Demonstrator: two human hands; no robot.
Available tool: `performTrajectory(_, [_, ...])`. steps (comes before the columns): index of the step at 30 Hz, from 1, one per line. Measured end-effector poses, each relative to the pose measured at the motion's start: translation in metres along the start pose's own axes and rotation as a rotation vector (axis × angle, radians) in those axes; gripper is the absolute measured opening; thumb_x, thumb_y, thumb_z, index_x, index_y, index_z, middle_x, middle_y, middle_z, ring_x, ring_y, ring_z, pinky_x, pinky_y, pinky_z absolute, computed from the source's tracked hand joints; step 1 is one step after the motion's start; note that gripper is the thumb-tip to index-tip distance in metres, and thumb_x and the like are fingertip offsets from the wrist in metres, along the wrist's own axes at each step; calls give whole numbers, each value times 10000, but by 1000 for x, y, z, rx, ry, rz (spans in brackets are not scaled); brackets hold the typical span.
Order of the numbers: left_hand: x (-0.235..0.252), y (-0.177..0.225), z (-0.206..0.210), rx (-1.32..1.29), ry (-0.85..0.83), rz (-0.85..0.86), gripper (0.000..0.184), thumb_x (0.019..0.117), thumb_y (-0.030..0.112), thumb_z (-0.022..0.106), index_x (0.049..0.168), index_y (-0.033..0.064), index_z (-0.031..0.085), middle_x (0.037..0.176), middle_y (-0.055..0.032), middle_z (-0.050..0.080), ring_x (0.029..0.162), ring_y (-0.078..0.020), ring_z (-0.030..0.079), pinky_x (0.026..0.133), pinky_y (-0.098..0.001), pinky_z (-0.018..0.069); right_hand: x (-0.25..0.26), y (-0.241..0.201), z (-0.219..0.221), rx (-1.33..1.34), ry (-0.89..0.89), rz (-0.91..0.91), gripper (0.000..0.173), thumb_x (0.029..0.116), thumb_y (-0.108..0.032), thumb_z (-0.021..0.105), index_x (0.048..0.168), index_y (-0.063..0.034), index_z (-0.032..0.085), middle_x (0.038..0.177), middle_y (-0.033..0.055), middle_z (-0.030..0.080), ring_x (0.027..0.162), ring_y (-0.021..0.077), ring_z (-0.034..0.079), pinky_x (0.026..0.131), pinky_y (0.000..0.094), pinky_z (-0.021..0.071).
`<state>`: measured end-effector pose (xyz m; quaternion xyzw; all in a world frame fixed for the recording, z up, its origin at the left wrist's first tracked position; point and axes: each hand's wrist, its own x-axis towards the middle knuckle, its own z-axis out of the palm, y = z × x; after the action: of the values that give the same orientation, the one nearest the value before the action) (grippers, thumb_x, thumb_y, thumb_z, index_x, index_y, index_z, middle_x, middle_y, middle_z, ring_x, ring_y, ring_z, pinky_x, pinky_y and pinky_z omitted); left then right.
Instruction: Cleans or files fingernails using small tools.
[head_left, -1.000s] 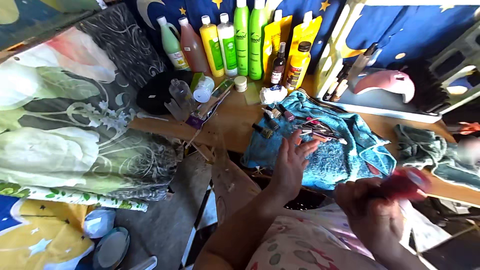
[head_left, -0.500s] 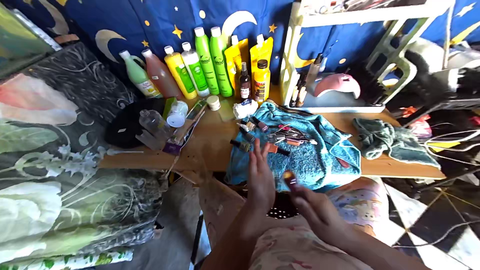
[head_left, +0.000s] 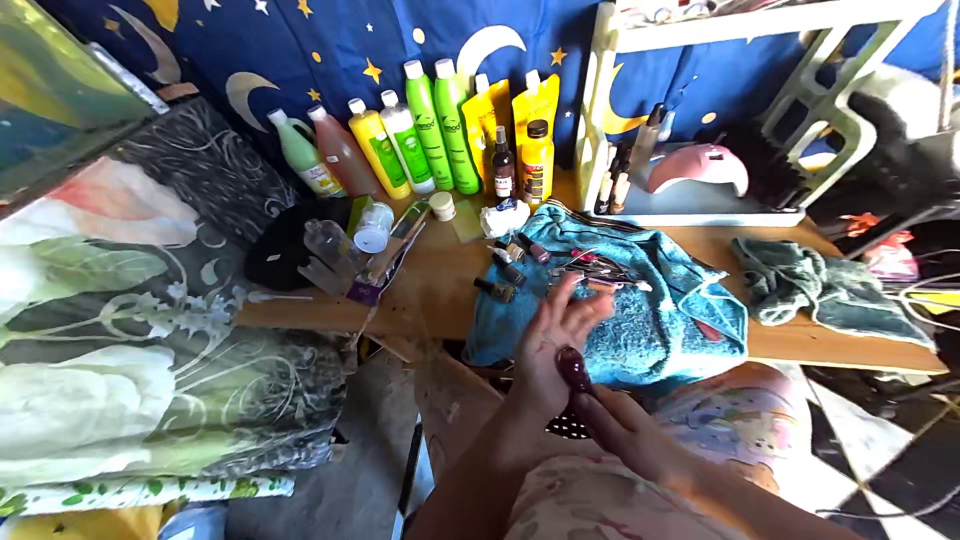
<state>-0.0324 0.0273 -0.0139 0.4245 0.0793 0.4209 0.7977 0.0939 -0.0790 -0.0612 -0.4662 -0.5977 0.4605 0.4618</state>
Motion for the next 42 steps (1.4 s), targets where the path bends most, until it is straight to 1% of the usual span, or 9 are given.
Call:
performTrajectory(3, [-3, -1, -3, -217, -40, -92, 530, 1044, 455, 318, 1320, 157, 659, 726, 13, 666, 700, -146, 651, 832, -392, 557, -2, -6, -3, 711, -267, 265, 443, 1034, -590, 475, 863, -196, 583, 578, -111, 400, 442, -18, 381, 419, 156, 355])
performTrajectory(5, [-4, -4, -5, -229, 33, -139, 434, 1059, 357, 347, 1249, 145, 675, 570, 70, 541, 523, -87, 544, 649, -311, 541, -1, -4, -4, 754, -295, 309, 478, 1006, -643, 482, 915, -187, 592, 610, -85, 430, 465, 9, 423, 442, 177, 405])
performTrajectory(9, [2, -1, 2, 53, 255, -145, 367, 1093, 251, 326, 1288, 92, 595, 777, 25, 557, 662, -93, 571, 669, -266, 533, 4, -16, -16, -247, 53, 38, 449, 1098, -451, 375, 1108, -85, 636, 723, -11, 581, 612, 86, 575, 578, 307, 523])
performTrajectory(14, [9, 3, 0, -78, 141, 24, 597, 1074, 434, 137, 1500, 164, 454, 1265, -150, 648, 1172, -297, 630, 1004, -472, 502, -3, -43, -13, -181, 449, -607, 377, 1104, -496, 308, 1141, -245, 588, 832, -115, 596, 722, -17, 569, 658, 175, 494])
performTrajectory(18, [8, 1, 2, -14, -47, 80, 682, 1061, 575, 197, 1577, 148, 320, 1315, -179, 614, 1222, -309, 606, 1101, -467, 453, -1, -14, 2, -544, 300, -310, 430, 1093, -409, 404, 1015, -74, 662, 645, -11, 605, 557, 63, 603, 502, 285, 523])
performTrajectory(27, [7, 0, -3, -40, -96, 112, 726, 1027, 619, 364, 1577, 146, 346, 1320, -181, 620, 1258, -327, 584, 1138, -478, 412, 5, -17, -4, -742, 328, -434, 406, 1080, -395, 415, 1010, -58, 630, 588, 18, 572, 486, 142, 596, 437, 349, 507])
performTrajectory(31, [8, -5, -10, -68, -29, 122, 679, 1039, 608, 330, 1533, 154, 429, 1332, -168, 623, 1269, -320, 584, 1127, -477, 426, 3, -31, -15, -311, 478, -638, 359, 1106, -469, 335, 1176, -209, 573, 777, -64, 579, 653, 20, 565, 600, 198, 498])
performTrajectory(35, [4, -2, 0, 102, -91, 72, 486, 1061, 447, 389, 1328, 116, 623, 1164, -66, 701, 1098, -216, 661, 1023, -415, 511, 8, -11, -7, -487, 94, -109, 410, 1086, -384, 421, 1088, -52, 661, 673, 54, 629, 601, 176, 650, 559, 411, 555])
performTrajectory(42, [-3, -6, -16, 1107, -206, 625, 297, 1024, 242, 578, 903, -8, 684, 838, -91, 644, 760, -118, 623, 692, -246, 541, 7, -25, -29, 1021, -346, 359, 379, 1031, -528, 500, 865, -214, 632, 545, -127, 398, 405, -35, 408, 392, 142, 393])
